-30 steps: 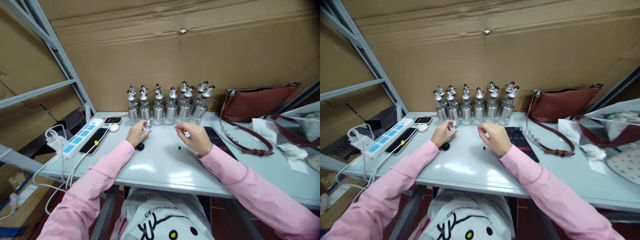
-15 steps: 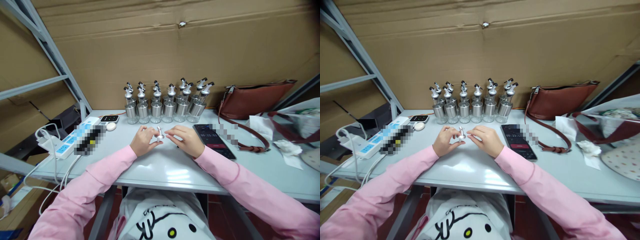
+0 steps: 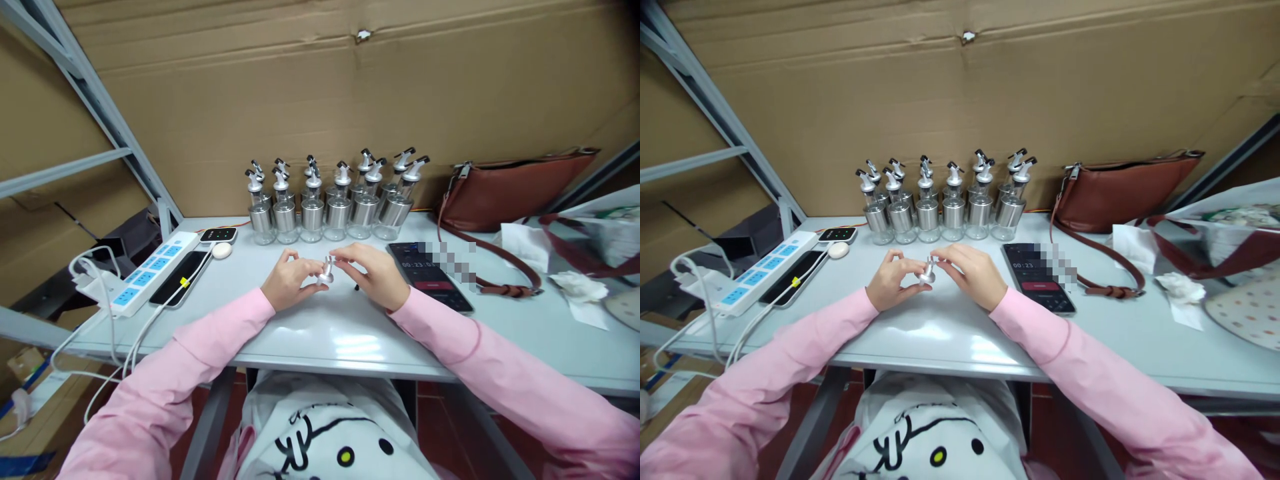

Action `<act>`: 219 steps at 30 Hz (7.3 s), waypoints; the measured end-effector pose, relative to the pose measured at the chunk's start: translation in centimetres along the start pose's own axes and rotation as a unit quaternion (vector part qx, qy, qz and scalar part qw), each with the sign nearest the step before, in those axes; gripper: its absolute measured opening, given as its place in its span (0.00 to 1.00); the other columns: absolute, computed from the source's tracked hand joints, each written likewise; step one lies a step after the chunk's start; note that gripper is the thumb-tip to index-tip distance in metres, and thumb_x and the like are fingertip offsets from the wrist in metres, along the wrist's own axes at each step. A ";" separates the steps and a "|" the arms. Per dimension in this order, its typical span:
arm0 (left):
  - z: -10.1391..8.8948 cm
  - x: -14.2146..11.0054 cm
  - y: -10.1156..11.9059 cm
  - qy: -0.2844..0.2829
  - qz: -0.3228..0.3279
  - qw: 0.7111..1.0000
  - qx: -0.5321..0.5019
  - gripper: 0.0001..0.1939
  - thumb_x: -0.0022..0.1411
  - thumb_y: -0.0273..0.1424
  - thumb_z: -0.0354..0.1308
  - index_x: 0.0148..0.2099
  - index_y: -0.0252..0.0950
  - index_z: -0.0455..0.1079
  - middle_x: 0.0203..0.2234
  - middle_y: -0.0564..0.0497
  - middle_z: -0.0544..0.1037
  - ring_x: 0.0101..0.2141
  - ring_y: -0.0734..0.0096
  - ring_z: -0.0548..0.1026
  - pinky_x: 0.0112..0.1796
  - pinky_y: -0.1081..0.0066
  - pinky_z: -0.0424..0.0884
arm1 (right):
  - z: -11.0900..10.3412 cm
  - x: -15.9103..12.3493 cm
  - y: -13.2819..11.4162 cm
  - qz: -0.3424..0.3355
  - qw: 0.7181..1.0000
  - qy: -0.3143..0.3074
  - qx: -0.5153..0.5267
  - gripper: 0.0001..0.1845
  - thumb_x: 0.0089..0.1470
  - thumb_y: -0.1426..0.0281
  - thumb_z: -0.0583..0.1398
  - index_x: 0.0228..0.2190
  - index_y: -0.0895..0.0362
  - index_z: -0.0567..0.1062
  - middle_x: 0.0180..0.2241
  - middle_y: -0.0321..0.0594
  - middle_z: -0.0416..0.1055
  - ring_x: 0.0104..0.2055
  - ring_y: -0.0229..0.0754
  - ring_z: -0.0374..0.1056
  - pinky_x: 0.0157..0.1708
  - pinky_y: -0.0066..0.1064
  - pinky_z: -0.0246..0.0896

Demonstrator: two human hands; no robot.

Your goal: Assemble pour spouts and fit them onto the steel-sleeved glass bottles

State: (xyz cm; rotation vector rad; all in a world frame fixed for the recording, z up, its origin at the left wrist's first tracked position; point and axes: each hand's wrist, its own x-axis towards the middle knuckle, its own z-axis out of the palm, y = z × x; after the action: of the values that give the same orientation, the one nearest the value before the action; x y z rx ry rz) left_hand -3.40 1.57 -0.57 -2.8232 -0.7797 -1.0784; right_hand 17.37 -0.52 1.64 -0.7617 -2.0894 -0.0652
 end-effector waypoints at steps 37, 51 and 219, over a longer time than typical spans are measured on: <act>-0.1 0.6 0.2 0.029 0.148 0.988 0.004 0.12 0.66 0.37 0.49 0.46 0.35 0.65 0.35 0.48 0.78 0.35 0.74 0.76 0.35 0.73 0.68 | 0.1 0.3 0.1 0.066 0.994 -0.059 0.059 0.10 0.60 0.68 0.51 0.36 0.56 0.71 0.32 0.42 0.72 0.35 0.40 0.69 0.36 0.32 0.64; -0.1 0.5 0.0 0.039 0.147 0.988 0.024 0.13 0.65 0.37 0.48 0.46 0.34 0.64 0.31 0.48 0.73 0.30 0.73 0.70 0.34 0.72 0.66 | -3.2 0.8 3.3 0.209 0.885 -0.413 0.048 0.07 0.44 0.75 0.61 0.30 0.58 0.76 0.30 0.40 0.75 0.31 0.39 0.70 0.34 0.29 0.64; 0.5 -0.1 0.3 -0.075 0.112 0.991 0.006 0.15 0.67 0.40 0.44 0.48 0.36 0.62 0.39 0.47 0.76 0.36 0.72 0.76 0.39 0.70 0.68 | 1.3 -0.3 -0.3 0.398 0.781 -0.069 0.476 0.14 0.37 0.61 0.67 0.25 0.58 0.76 0.20 0.31 0.66 0.24 0.33 0.57 0.30 0.30 0.52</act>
State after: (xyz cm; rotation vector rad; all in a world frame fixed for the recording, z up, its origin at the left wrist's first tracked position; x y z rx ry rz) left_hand -3.00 1.36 -0.94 -2.9188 -0.4580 -0.8343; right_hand 16.42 -0.46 0.70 -0.9092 -1.4340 1.4315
